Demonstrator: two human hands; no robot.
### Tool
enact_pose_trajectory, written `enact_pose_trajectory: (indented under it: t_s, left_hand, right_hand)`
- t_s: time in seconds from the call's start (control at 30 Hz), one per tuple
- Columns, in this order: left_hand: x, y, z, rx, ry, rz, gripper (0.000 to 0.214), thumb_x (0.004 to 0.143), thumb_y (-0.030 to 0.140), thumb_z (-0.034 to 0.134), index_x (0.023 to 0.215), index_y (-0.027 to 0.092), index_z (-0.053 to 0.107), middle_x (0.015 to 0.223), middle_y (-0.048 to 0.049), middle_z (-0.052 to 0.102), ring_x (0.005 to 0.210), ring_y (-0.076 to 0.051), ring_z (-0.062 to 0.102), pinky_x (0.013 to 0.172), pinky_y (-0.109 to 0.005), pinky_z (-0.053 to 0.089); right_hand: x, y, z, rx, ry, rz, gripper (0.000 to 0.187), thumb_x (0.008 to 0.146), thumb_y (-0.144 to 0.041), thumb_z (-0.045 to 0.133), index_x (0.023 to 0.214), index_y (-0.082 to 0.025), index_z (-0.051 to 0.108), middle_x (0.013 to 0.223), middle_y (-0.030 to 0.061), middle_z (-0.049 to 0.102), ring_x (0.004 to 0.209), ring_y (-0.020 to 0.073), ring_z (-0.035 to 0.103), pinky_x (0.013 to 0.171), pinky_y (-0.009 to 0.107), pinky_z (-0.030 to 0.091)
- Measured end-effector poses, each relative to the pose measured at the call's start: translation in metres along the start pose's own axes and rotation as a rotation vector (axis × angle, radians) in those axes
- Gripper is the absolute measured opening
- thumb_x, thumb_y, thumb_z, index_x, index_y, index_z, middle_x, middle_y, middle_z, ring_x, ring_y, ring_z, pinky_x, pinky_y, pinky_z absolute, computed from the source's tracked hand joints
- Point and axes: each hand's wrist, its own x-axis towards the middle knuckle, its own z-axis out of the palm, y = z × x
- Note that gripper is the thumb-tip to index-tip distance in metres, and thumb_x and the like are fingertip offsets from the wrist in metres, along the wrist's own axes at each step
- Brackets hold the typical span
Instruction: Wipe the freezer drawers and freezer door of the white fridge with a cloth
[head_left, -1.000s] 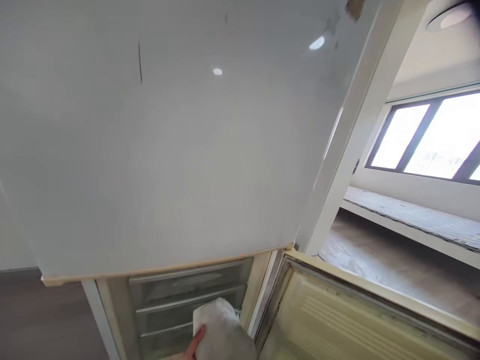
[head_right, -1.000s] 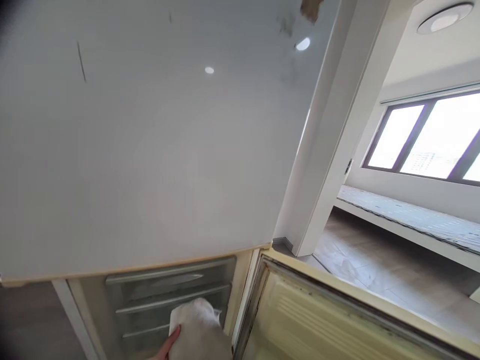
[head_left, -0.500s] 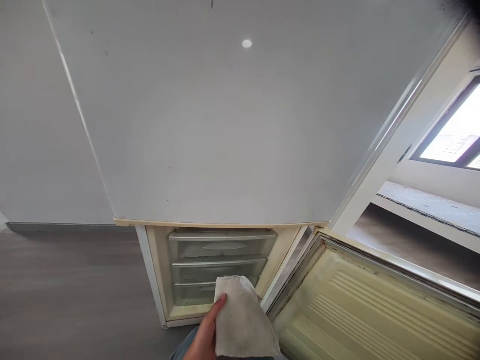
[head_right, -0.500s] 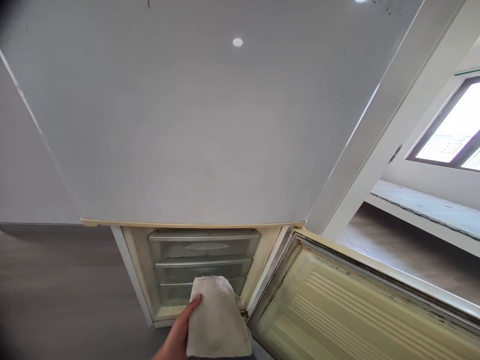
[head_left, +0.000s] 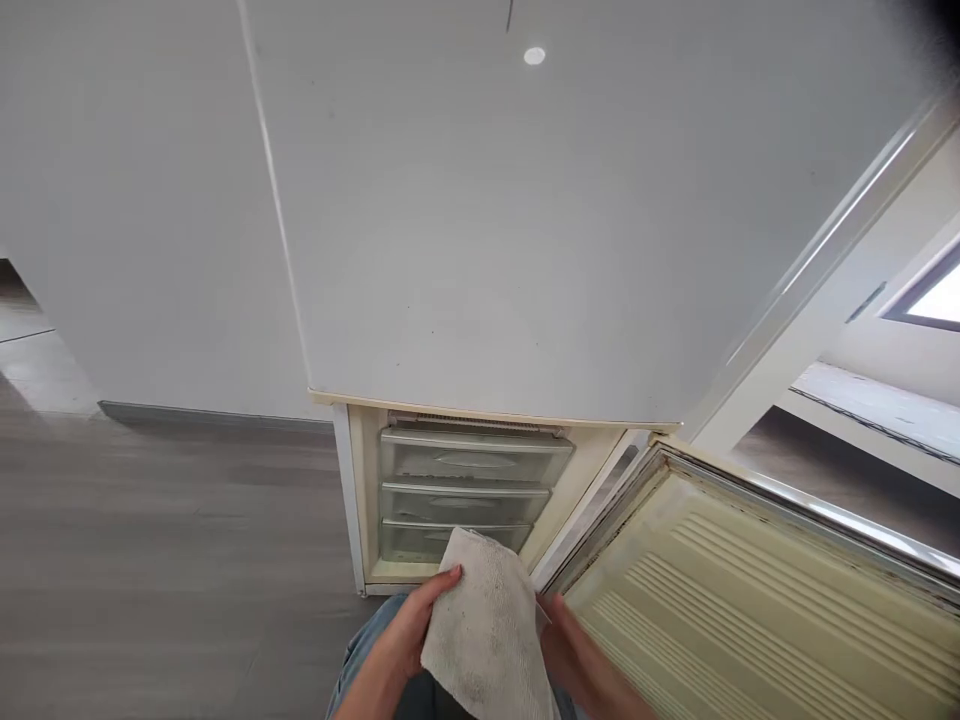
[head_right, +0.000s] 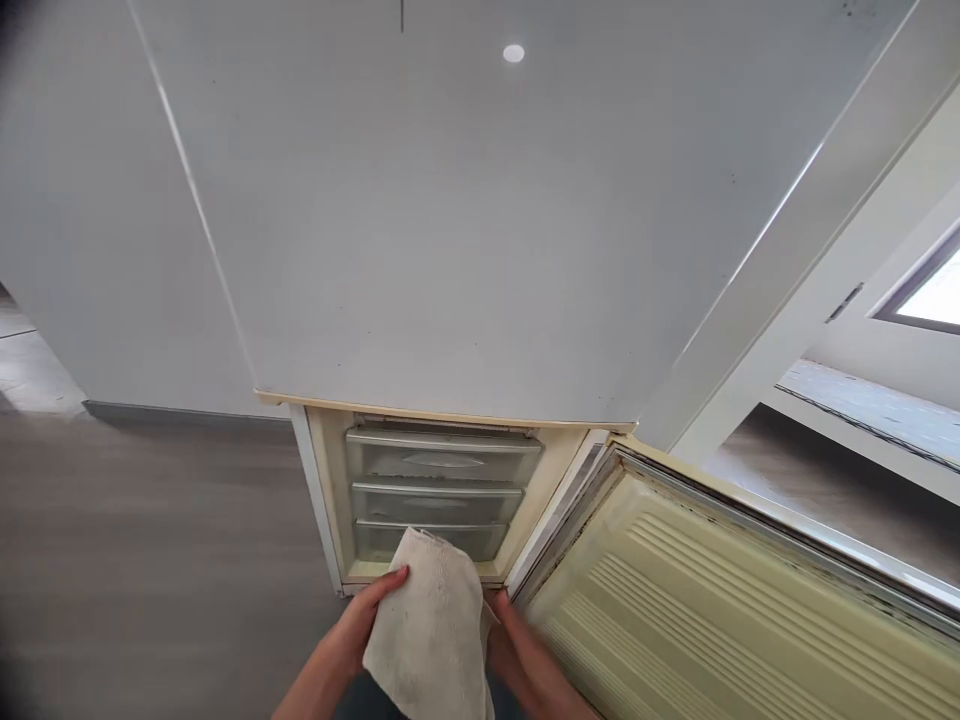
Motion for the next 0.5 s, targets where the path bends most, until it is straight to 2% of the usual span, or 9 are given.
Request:
enact_pose_trajectory:
  t_s: [0.03,0.07,0.17,0.27,0.33,0.4,0.43,0.47,0.5]
  left_hand:
    - [-0.003,0.0,0.002,0.022,-0.009,0.012,0.039,0.082,0.038,0.057,0.103,0.006,0.068,0.079,-0.0097,0.078,0.098,-0.027,0.071,0.097,-0.036,0.048]
    - [-0.005,0.0,0.004,0.055,-0.009,0.032,0.039,0.082,0.039,0.057,0.102,0.007,0.069,0.08,-0.0088,0.078,0.097,-0.026,0.07,0.097,-0.036,0.048]
    - [-0.006,-0.003,0.004,0.185,0.058,0.106,0.044,0.079,0.044,0.062,0.102,0.008,0.069,0.092,-0.0099,0.078,0.102,-0.027,0.069,0.095,-0.035,0.048]
    - [0.0,-0.01,-0.01,0.255,0.146,0.181,0.05,0.078,0.05,0.061,0.104,0.009,0.067,0.102,-0.0112,0.077,0.105,-0.027,0.067,0.093,-0.034,0.049]
    - [0.004,-0.019,-0.031,0.304,0.182,0.232,0.051,0.081,0.053,0.053,0.109,0.012,0.066,0.11,-0.0108,0.075,0.109,-0.026,0.066,0.095,-0.033,0.049]
    - [0.005,-0.033,-0.061,0.447,0.255,0.245,0.055,0.085,0.055,0.041,0.116,0.014,0.062,0.122,-0.0131,0.07,0.114,-0.027,0.064,0.098,-0.039,0.048]
    - [0.004,-0.042,-0.078,0.82,0.42,0.287,0.056,0.089,0.054,0.028,0.118,0.02,0.062,0.125,-0.0088,0.069,0.115,-0.023,0.064,0.099,-0.037,0.048]
    - [0.001,-0.051,-0.095,0.963,0.526,0.291,0.053,0.085,0.048,0.04,0.121,0.016,0.061,0.134,-0.0125,0.063,0.127,-0.026,0.055,0.11,-0.039,0.038]
    - [-0.002,-0.061,-0.112,1.043,0.632,0.282,0.059,0.08,0.04,0.049,0.128,0.006,0.055,0.144,-0.0204,0.051,0.139,-0.032,0.041,0.118,-0.046,0.025]
  right_hand:
    - [0.006,0.013,0.009,0.063,-0.081,0.085,0.074,0.048,-0.079,0.073,0.102,-0.029,0.074,0.114,0.0075,0.07,0.121,0.0348,0.054,0.102,0.046,0.043]
    - [0.012,0.023,0.018,0.096,-0.106,0.139,0.074,0.05,-0.08,0.071,0.105,-0.03,0.073,0.113,0.0068,0.07,0.121,0.0343,0.055,0.101,0.047,0.044]
    - [0.022,0.037,0.036,0.14,-0.069,0.218,0.067,0.065,-0.076,0.063,0.112,-0.027,0.071,0.106,0.0083,0.073,0.112,0.0328,0.062,0.097,0.047,0.047]
    - [0.029,0.033,0.041,0.148,-0.056,0.316,0.063,0.074,-0.064,0.064,0.117,-0.018,0.068,0.1,0.0131,0.074,0.102,0.032,0.067,0.093,0.045,0.051]
    - [0.034,0.028,0.036,0.167,-0.019,0.359,0.064,0.073,-0.06,0.067,0.119,-0.016,0.067,0.098,0.014,0.074,0.098,0.0321,0.068,0.089,0.044,0.053]
    - [0.039,0.017,0.026,0.177,0.065,0.333,0.066,0.071,-0.058,0.07,0.122,-0.016,0.064,0.098,0.0137,0.074,0.097,0.0318,0.069,0.086,0.043,0.054]
    - [0.041,0.008,0.02,0.179,0.133,0.281,0.068,0.07,-0.057,0.071,0.124,-0.016,0.062,0.1,0.0133,0.074,0.098,0.0313,0.068,0.085,0.042,0.055]
    - [0.043,-0.004,0.015,0.173,0.206,0.196,0.07,0.069,-0.056,0.072,0.126,-0.017,0.06,0.103,0.0126,0.073,0.1,0.0306,0.068,0.085,0.041,0.055]
    - [0.045,-0.018,0.01,0.156,0.286,0.085,0.072,0.068,-0.054,0.073,0.128,-0.018,0.058,0.106,0.0119,0.072,0.102,0.0298,0.067,0.086,0.04,0.055]
